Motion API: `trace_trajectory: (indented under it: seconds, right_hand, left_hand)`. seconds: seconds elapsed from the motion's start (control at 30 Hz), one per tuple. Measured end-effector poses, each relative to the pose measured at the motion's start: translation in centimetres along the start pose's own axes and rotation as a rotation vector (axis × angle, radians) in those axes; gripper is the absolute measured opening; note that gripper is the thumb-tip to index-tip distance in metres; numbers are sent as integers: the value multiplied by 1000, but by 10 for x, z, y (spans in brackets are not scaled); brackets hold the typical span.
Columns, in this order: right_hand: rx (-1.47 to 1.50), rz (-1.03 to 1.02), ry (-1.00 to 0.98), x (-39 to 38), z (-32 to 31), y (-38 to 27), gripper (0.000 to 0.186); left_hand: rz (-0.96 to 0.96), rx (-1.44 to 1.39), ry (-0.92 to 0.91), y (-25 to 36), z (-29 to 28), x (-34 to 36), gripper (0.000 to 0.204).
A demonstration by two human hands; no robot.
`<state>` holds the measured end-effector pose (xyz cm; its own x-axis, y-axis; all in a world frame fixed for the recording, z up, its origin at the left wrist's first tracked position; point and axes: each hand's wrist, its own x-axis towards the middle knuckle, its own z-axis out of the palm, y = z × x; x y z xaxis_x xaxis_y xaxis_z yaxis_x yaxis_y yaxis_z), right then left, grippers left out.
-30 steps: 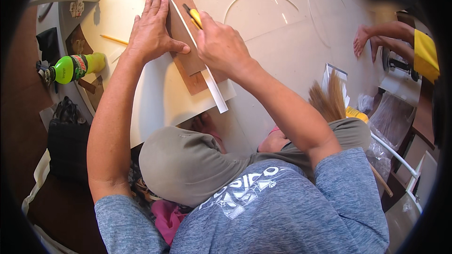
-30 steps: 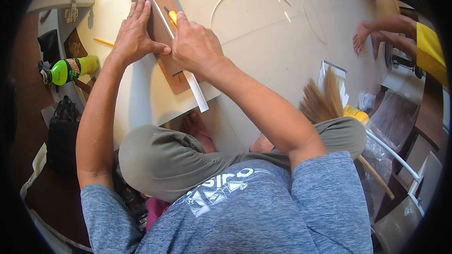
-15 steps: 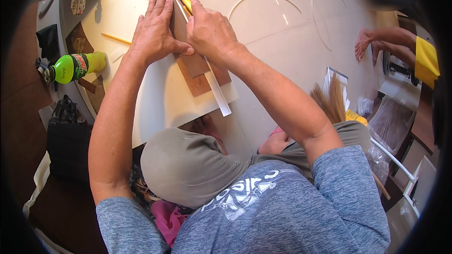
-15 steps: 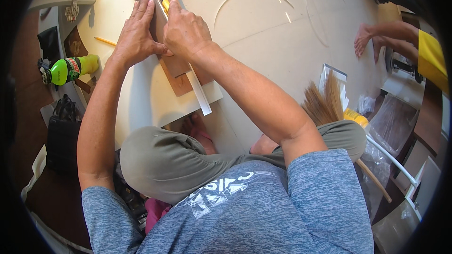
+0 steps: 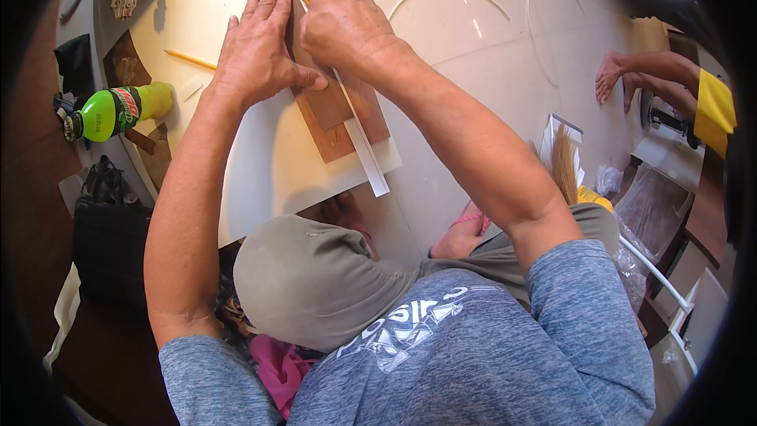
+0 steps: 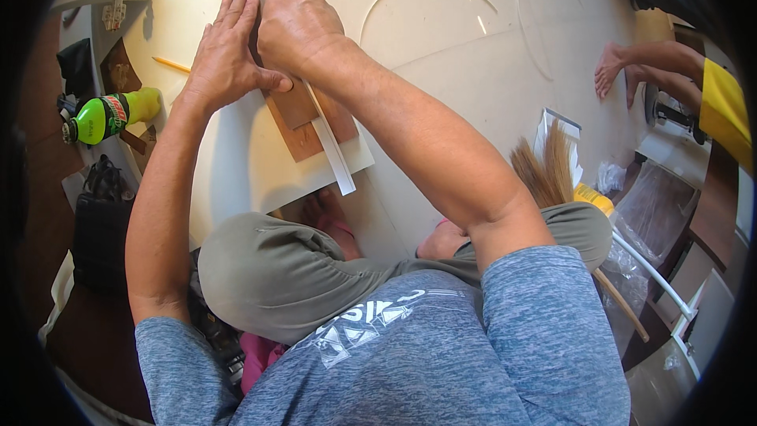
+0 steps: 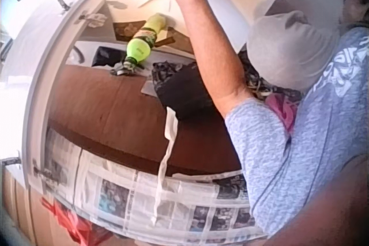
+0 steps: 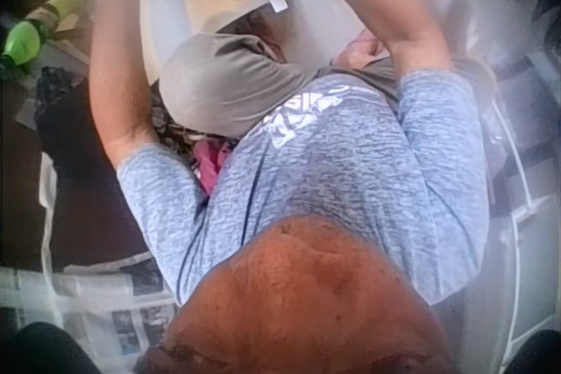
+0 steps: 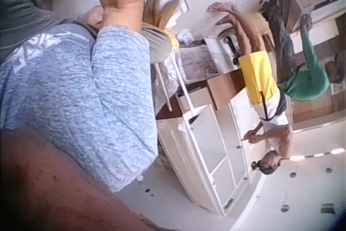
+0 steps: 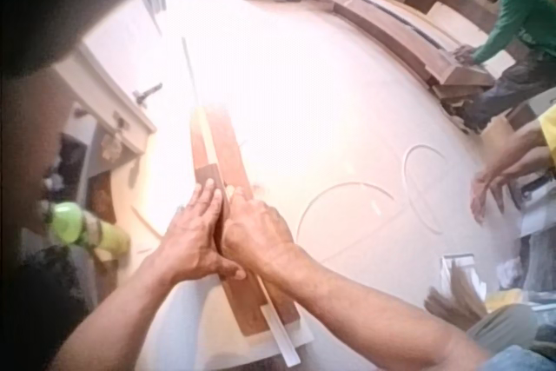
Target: The person applies a white edge banding strip to a wooden board using a utility knife to trim the excess. They then use a wooden block to press the strip firmly onto the board's edge.
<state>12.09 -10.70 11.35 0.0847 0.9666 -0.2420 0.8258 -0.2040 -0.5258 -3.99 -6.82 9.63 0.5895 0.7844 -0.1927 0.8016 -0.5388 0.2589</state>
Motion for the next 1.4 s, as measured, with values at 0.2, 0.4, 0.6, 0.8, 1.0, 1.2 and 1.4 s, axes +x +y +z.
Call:
trace_trajectory:
  seconds: [0.2,0.4,0.6,0.8,1.0,1.2,1.4]
  right_hand:
    - [33,-19,-35,-86,0,19,36]
    - [108,32,85,-75,-5,18,38]
    - [97,2,120,-30,19,16,33]
    - [73,-11,112,-26,17,11,30]
    - [27,-4,15,-23,3,2,29]
    - [55,20,40,-102,16,12,33]
    - [37,73,-79,-144,-7,13,57]
  left_hand:
    - [-3,53,-15,3,-1,4,157]
    - [0,57,-11,1,-1,4,157]
    - [37,33,19,-5,6,7,158]
    - [39,28,17,-6,6,5,157]
    - [35,61,22,-4,4,3,155]
    - [27,61,17,1,2,5,153]
    - [11,108,30,-2,4,4,161]
